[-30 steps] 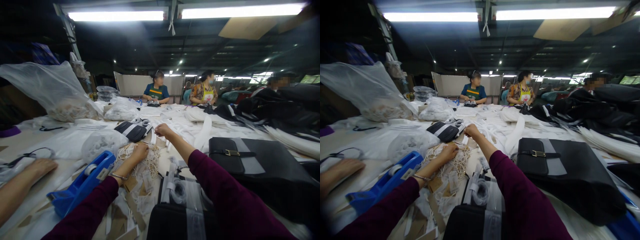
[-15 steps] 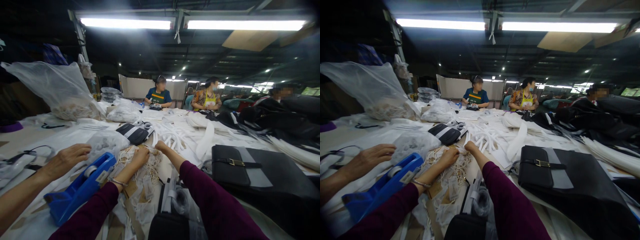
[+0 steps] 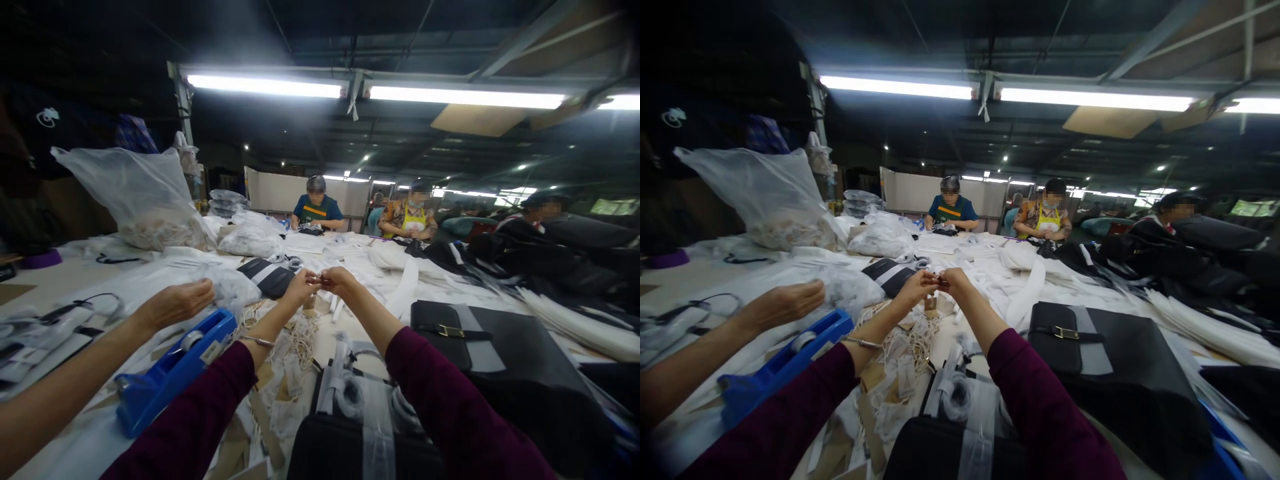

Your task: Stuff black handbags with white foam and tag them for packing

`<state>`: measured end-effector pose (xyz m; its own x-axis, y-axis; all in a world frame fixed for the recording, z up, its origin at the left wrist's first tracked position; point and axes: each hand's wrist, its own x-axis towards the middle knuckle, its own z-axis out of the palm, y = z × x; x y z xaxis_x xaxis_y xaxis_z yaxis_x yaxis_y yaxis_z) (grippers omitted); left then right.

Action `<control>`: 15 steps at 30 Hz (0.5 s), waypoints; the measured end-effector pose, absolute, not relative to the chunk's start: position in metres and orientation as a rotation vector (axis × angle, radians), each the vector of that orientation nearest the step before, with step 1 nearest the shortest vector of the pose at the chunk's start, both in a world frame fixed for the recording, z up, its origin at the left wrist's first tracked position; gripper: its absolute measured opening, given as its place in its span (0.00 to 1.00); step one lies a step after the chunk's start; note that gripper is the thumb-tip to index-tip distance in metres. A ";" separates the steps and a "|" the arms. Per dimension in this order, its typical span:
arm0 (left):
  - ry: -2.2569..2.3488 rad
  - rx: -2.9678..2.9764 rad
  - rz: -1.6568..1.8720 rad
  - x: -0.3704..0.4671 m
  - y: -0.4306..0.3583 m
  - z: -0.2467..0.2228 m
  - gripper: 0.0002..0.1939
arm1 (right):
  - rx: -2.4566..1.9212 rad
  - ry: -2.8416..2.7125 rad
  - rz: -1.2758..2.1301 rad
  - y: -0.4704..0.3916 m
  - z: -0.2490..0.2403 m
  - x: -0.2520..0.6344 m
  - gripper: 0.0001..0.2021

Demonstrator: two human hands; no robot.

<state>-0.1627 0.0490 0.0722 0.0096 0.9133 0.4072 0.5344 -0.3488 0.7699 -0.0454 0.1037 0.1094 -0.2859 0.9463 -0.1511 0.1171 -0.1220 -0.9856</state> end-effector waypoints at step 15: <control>1.090 1.838 1.140 -0.074 -0.006 0.178 0.07 | -0.371 -1.598 1.595 -0.004 0.137 0.069 0.15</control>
<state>-0.0739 -0.0059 0.1784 0.2570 0.9084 0.3297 0.2881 -0.3977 0.8711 0.0694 -0.0043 0.1374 -0.6138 0.7129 0.3392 -0.3375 0.1515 -0.9291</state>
